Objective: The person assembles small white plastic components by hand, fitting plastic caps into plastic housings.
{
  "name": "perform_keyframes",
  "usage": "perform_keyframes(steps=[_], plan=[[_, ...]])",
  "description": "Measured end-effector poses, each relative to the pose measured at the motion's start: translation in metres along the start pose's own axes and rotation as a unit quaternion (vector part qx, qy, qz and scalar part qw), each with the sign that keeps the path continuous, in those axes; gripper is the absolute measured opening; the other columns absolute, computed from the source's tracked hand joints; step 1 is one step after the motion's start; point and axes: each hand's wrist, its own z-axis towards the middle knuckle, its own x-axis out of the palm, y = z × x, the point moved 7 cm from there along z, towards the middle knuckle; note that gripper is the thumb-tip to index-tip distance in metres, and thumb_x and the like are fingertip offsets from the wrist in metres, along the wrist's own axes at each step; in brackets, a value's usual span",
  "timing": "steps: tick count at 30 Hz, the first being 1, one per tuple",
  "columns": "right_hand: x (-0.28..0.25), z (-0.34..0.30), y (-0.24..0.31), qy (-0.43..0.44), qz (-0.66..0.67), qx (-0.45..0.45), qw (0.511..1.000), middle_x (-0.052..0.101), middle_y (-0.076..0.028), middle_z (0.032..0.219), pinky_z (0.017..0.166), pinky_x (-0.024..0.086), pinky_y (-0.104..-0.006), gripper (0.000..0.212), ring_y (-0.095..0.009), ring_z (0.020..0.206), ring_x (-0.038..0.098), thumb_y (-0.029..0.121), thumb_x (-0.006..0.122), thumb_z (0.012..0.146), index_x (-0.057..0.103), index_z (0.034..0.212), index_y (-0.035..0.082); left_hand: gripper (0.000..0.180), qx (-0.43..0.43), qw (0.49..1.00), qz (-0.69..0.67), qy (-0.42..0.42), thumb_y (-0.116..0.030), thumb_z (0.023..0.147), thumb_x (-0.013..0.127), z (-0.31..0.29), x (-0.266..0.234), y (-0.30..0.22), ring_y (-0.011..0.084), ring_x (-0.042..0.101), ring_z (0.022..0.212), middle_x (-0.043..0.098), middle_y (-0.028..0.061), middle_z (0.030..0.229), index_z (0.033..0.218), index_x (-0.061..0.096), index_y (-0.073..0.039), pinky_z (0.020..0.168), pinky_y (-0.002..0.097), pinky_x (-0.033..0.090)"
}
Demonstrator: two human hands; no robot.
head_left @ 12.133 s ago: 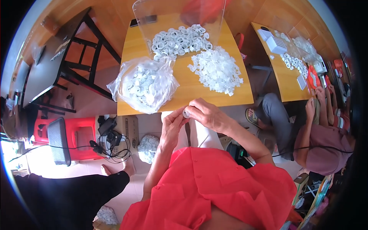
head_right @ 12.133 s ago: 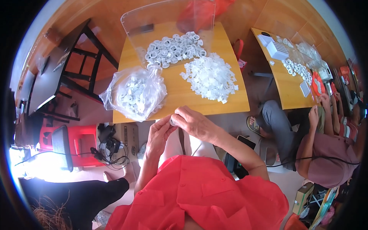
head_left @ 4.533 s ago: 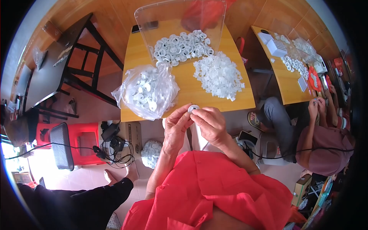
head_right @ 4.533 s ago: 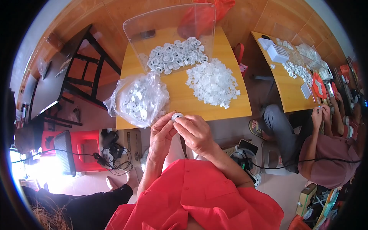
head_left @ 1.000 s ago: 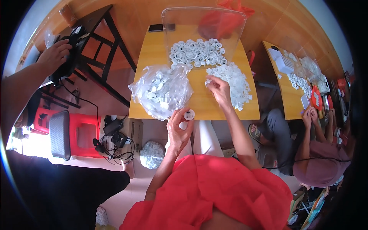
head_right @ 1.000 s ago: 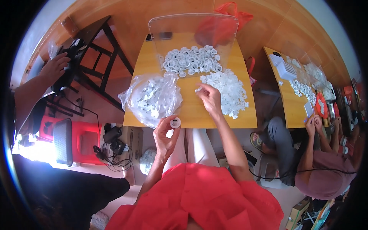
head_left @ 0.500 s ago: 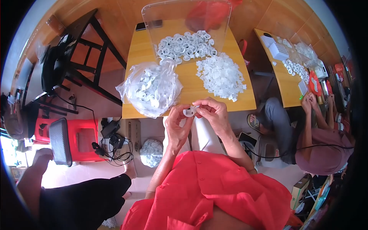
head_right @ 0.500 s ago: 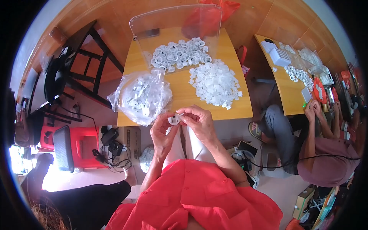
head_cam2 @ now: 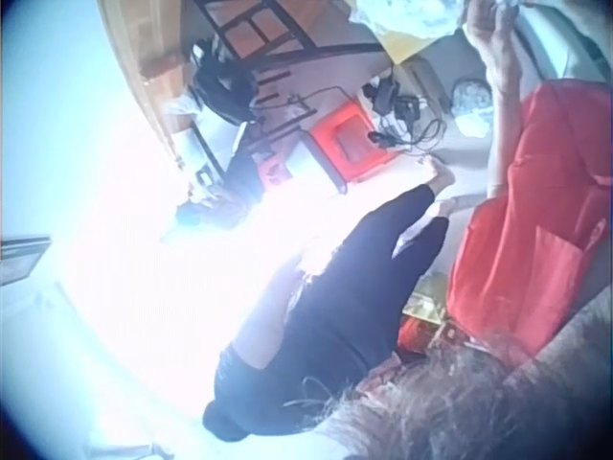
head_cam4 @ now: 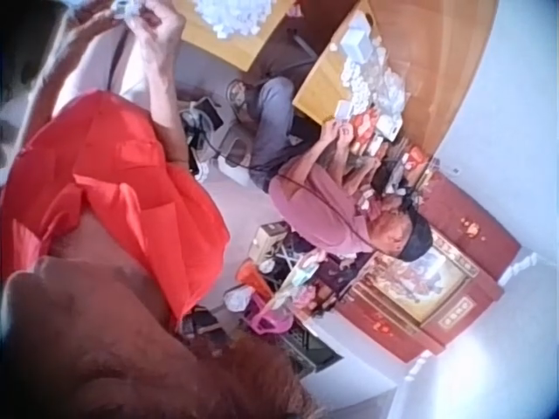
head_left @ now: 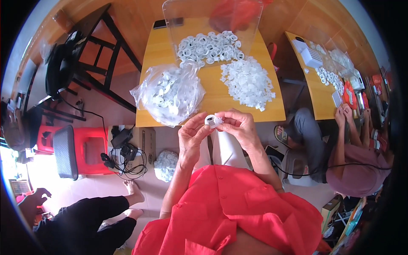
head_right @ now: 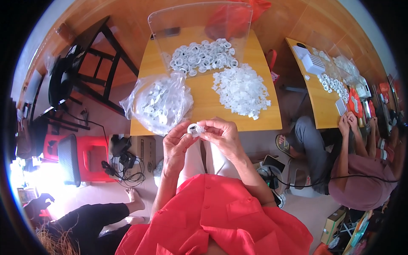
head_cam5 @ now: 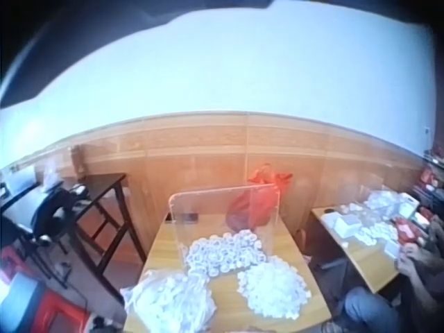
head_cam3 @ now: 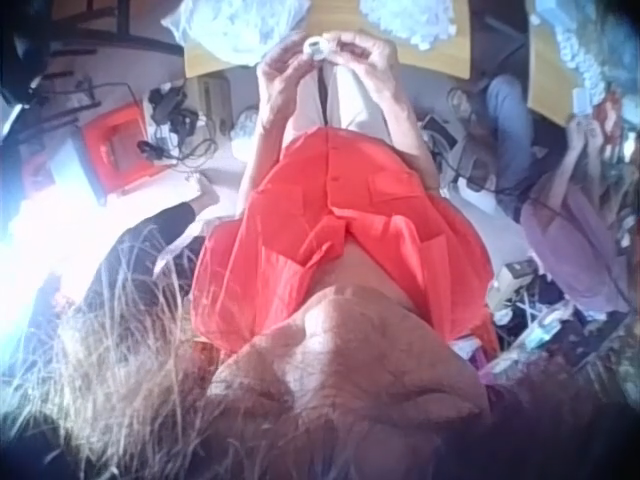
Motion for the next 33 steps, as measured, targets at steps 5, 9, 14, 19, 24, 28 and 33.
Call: perform_keyframes(steps=[5,9,14,19,24,28,33], plan=[[0.004,-0.003,0.012,0.013,-0.064,-0.046,0.997,0.059,-0.005,0.088,0.067,0.054,-0.0220,0.027,-0.013,0.078,0.063,-0.008,0.064,0.078,0.062,0.105,-0.005,0.032,-0.025,0.998,-0.048,0.018,-0.001,0.082,0.065,0.000,-0.001,0.004,0.0158,0.063,0.091,0.064,0.0093,0.104,0.113,0.060,0.000,0.082,0.0291,0.053],[0.009,-0.006,0.034,0.019,-0.216,-0.123,0.968,0.059,-0.006,0.085,0.065,0.053,-0.0219,0.028,-0.012,0.076,0.063,-0.006,0.067,0.077,0.063,0.104,-0.004,0.031,-0.023,0.996,-0.079,0.022,-0.001,0.081,0.066,0.001,-0.001,0.003,0.0154,0.063,0.091,0.065,0.0093,0.102,0.112,0.061,0.000,0.080,0.0282,0.054],[0.016,-0.010,0.058,0.021,-0.319,-0.230,0.919,0.058,-0.006,0.081,0.058,0.049,-0.0246,0.031,-0.013,0.067,0.059,-0.003,0.072,0.071,0.065,0.100,0.001,0.033,-0.017,0.998,-0.048,0.026,-0.001,0.081,0.066,0.002,-0.002,0.004,0.0148,0.063,0.090,0.065,0.0091,0.102,0.113,0.060,0.000,0.079,0.0274,0.053],[0.021,-0.010,0.053,0.032,-0.337,-0.235,0.911,0.057,-0.004,0.078,0.055,0.047,-0.0261,0.034,-0.014,0.064,0.057,-0.002,0.075,0.067,0.066,0.099,0.003,0.029,-0.019,0.998,-0.037,0.043,-0.003,0.086,0.060,-0.001,0.001,0.008,0.0169,0.064,0.091,0.064,0.0107,0.104,0.115,0.058,0.002,0.081,0.0307,0.054],[0.020,-0.011,0.049,0.016,-0.341,-0.248,0.907,0.054,-0.005,0.075,0.053,0.047,-0.0286,0.030,-0.016,0.061,0.057,0.001,0.075,0.067,0.064,0.096,0.002,0.026,-0.028,0.998,-0.052,0.035,-0.003,0.089,0.055,-0.001,0.005,0.007,0.0163,0.064,0.091,0.064,0.0107,0.104,0.115,0.058,0.002,0.082,0.0297,0.054],[0.021,-0.012,0.050,0.009,-0.348,-0.257,0.902,0.054,-0.005,0.074,0.053,0.046,-0.0293,0.031,-0.016,0.060,0.055,0.001,0.075,0.067,0.065,0.097,0.002,0.024,-0.027,0.996,-0.082,0.032,-0.002,0.091,0.052,-0.001,0.003,0.009,0.0154,0.064,0.091,0.064,0.0106,0.104,0.114,0.059,0.001,0.082,0.0287,0.055],[0.021,-0.011,0.051,0.013,-0.373,-0.264,0.889,0.053,-0.003,0.073,0.052,0.045,-0.0291,0.030,-0.017,0.059,0.055,0.002,0.074,0.069,0.067,0.098,0.005,0.024,-0.043,0.996,-0.081,0.020,-0.003,0.090,0.054,-0.002,0.006,0.007,0.0134,0.063,0.088,0.064,0.0084,0.101,0.113,0.060,0.001,0.082,0.0282,0.054]])
